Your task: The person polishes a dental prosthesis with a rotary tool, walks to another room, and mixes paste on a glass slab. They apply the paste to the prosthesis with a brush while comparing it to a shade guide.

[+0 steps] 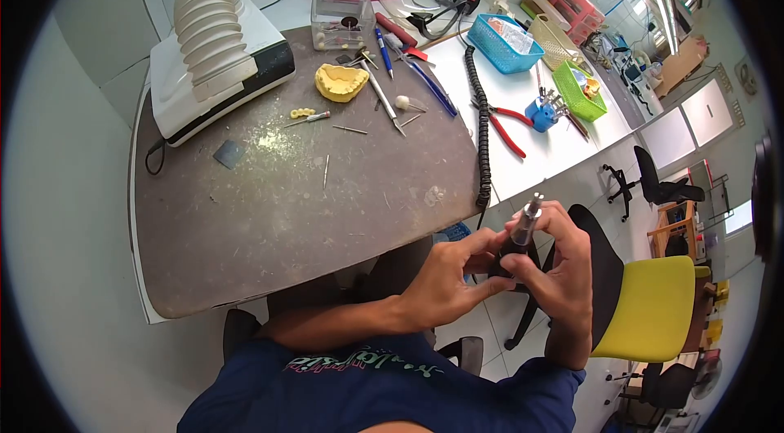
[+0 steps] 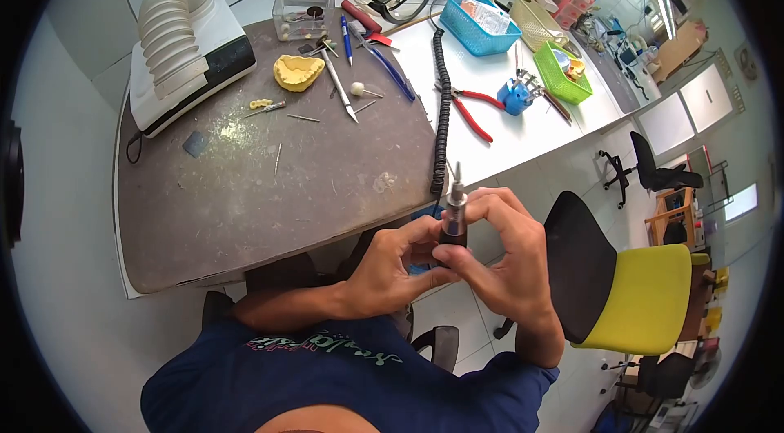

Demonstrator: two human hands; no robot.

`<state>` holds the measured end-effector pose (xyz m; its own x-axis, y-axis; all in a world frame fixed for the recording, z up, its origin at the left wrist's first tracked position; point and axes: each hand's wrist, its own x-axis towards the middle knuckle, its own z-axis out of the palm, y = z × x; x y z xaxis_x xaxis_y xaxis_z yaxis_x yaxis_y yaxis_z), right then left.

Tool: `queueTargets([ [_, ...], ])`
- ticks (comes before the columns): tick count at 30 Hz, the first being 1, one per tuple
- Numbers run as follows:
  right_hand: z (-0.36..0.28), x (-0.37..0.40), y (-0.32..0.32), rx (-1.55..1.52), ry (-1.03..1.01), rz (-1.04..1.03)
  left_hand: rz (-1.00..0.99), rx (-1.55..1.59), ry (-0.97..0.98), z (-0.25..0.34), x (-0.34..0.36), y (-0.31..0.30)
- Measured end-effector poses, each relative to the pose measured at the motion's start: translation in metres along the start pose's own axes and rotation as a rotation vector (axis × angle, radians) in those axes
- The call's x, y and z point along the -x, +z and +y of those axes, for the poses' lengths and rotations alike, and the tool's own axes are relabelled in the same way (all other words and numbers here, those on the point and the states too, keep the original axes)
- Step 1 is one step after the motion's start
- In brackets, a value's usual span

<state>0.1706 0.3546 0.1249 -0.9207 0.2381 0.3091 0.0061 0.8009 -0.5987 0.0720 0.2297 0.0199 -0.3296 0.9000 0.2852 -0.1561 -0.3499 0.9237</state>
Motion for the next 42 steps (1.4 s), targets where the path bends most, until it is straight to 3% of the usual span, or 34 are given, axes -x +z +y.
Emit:
queueTargets([
  [2,0.010,-0.003,0.009,0.055,-0.067,0.041,0.023,0.008,-0.011,0.005,0.006,0.003],
  [5,0.010,-0.020,0.017,-0.232,0.035,0.045,0.006,0.032,-0.047,0.006,0.011,0.000],
  [9,0.010,-0.047,0.021,-0.331,0.149,0.010,-0.032,0.086,-0.059,-0.010,0.017,0.004],
  [14,0.021,-0.101,0.041,-0.488,0.062,-0.077,-0.014,0.245,-0.117,-0.020,0.029,0.011],
  [16,0.024,-0.122,0.047,-0.280,0.028,-0.112,-0.051,0.269,-0.163,-0.023,0.037,0.013],
  [18,0.031,-0.134,0.039,0.177,-0.120,0.205,-0.041,0.310,-0.191,-0.023,0.043,0.011],
  [20,0.067,-0.142,0.016,0.341,-0.094,0.255,-0.040,0.285,-0.168,-0.018,0.049,0.004],
  [22,0.086,-0.130,-0.009,0.466,0.024,0.038,-0.030,0.262,-0.128,-0.012,0.055,-0.003],
  [26,0.120,-0.098,-0.011,0.575,0.043,-0.118,-0.004,0.475,-0.151,0.008,0.065,-0.015],
  [29,0.132,-0.088,-0.010,0.480,0.107,-0.130,-0.027,0.651,0.009,0.023,0.068,-0.023],
  [30,0.123,-0.087,-0.009,0.495,0.231,-0.114,-0.034,0.653,0.001,0.029,0.068,-0.028],
  [31,0.119,-0.086,-0.008,0.508,0.352,-0.099,-0.054,0.618,0.120,0.036,0.068,-0.032],
  [32,0.123,-0.085,-0.007,0.507,0.354,-0.098,-0.071,0.580,0.243,0.042,0.069,-0.036],
  [34,0.140,-0.084,0.000,0.655,-0.003,0.111,-0.035,0.553,0.297,0.051,0.071,-0.040],
  [37,0.156,-0.097,0.010,0.586,-0.126,0.121,0.061,0.524,0.513,0.071,0.070,-0.042],
  [38,0.155,-0.097,0.011,0.584,-0.123,0.126,0.058,0.521,0.510,0.077,0.073,-0.043],
  [41,0.136,-0.101,0.010,0.706,0.171,0.025,0.188,0.491,0.590,0.091,0.082,-0.050],
  [42,0.134,-0.100,0.014,0.706,0.164,0.025,0.244,0.455,0.657,0.094,0.084,-0.052],
])
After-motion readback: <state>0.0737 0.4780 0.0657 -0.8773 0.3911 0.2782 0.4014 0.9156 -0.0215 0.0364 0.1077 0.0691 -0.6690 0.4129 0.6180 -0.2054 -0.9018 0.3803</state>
